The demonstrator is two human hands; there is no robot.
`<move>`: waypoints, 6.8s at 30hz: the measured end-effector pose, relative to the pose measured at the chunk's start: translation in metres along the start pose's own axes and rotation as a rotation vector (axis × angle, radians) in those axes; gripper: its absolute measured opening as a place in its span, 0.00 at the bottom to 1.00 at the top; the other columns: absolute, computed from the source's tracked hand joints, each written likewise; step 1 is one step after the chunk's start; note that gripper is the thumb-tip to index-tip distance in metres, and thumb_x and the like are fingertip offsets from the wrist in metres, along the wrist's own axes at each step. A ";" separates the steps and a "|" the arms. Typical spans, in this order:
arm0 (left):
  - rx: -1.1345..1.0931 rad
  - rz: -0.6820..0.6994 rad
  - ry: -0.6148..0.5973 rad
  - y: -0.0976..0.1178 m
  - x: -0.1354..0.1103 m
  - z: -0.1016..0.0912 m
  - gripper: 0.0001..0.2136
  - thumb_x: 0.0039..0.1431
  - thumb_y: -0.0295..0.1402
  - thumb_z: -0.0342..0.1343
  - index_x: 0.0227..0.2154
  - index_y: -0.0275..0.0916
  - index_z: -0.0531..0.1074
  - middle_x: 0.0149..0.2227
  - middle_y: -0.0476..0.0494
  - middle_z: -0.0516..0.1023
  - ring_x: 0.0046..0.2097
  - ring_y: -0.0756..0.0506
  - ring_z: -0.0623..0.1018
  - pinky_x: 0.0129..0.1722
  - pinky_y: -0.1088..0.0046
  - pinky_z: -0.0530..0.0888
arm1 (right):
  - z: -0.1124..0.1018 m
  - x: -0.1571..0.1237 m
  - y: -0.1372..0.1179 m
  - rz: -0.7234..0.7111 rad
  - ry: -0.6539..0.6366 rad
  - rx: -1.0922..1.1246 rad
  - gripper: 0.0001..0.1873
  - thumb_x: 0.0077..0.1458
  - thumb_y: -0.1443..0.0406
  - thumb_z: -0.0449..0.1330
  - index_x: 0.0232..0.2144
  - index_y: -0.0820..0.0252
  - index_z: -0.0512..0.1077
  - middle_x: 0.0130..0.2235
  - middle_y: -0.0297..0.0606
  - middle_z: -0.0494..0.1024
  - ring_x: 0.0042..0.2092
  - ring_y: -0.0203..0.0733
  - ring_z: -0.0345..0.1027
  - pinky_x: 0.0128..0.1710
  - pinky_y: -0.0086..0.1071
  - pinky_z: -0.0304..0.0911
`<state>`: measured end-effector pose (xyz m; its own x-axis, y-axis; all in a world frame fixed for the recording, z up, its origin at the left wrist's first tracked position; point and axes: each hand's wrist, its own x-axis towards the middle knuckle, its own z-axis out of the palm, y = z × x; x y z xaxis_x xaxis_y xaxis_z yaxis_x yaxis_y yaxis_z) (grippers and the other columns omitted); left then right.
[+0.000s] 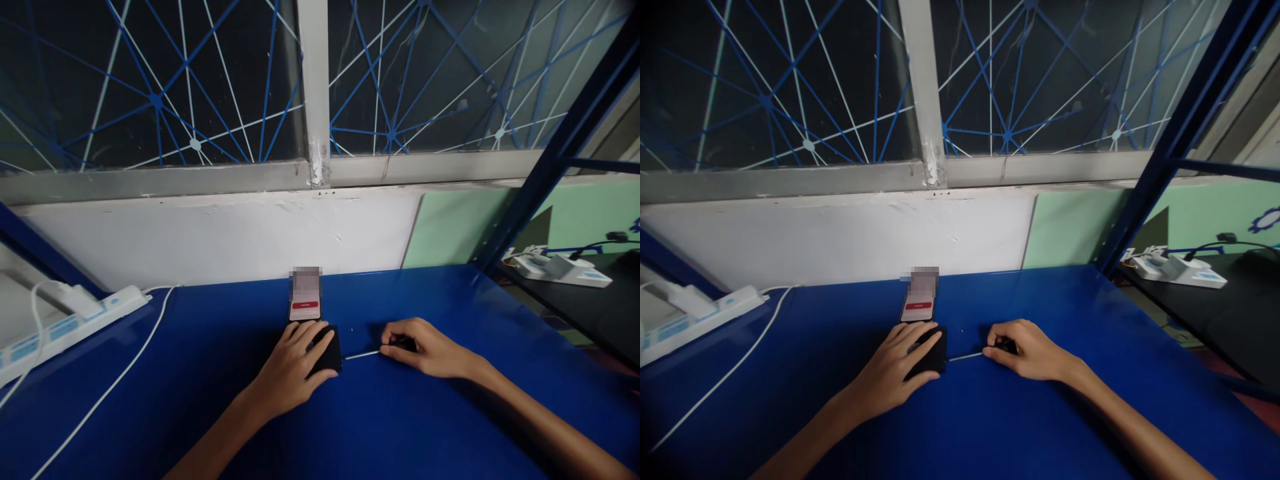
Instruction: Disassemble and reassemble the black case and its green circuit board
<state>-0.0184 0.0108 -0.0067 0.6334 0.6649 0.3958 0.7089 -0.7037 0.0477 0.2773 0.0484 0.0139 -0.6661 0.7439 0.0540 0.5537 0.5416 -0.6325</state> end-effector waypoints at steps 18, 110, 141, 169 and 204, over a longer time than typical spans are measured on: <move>0.018 -0.012 -0.016 -0.001 0.001 0.001 0.24 0.64 0.42 0.53 0.59 0.39 0.61 0.59 0.34 0.67 0.59 0.36 0.67 0.56 0.51 0.67 | 0.004 -0.001 0.001 -0.005 0.028 -0.056 0.13 0.60 0.54 0.55 0.35 0.58 0.68 0.25 0.29 0.69 0.24 0.32 0.58 0.26 0.28 0.50; -0.038 0.045 -0.022 0.031 0.013 0.000 0.23 0.63 0.34 0.53 0.60 0.38 0.61 0.60 0.37 0.66 0.63 0.37 0.63 0.60 0.51 0.62 | -0.014 -0.002 0.006 0.043 0.086 -0.163 0.17 0.54 0.52 0.61 0.26 0.58 0.66 0.22 0.28 0.66 0.23 0.32 0.56 0.24 0.27 0.47; 0.149 -0.013 0.111 0.028 0.005 0.004 0.16 0.63 0.37 0.54 0.51 0.35 0.71 0.54 0.34 0.73 0.56 0.35 0.72 0.51 0.52 0.70 | -0.005 0.003 0.035 0.160 0.188 -0.527 0.12 0.61 0.57 0.53 0.40 0.56 0.72 0.38 0.39 0.77 0.34 0.42 0.71 0.27 0.29 0.52; 0.194 -0.123 0.027 0.001 -0.047 -0.029 0.25 0.56 0.48 0.57 0.50 0.36 0.69 0.55 0.31 0.70 0.57 0.31 0.69 0.54 0.47 0.63 | 0.049 0.005 -0.036 -0.306 0.083 -0.453 0.35 0.60 0.47 0.52 0.62 0.62 0.59 0.67 0.57 0.50 0.67 0.60 0.40 0.62 0.55 0.49; 0.059 -0.216 -0.105 0.008 -0.046 -0.038 0.30 0.47 0.56 0.59 0.46 0.38 0.67 0.59 0.29 0.65 0.60 0.28 0.63 0.55 0.43 0.57 | 0.054 0.010 -0.047 -0.152 0.014 -0.264 0.40 0.46 0.43 0.63 0.51 0.65 0.64 0.66 0.62 0.49 0.68 0.60 0.33 0.65 0.55 0.37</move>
<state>-0.0532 -0.0351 0.0101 0.4919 0.8229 0.2843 0.8462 -0.5287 0.0661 0.2177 0.0087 0.0023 -0.7453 0.6509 0.1443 0.5604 0.7289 -0.3933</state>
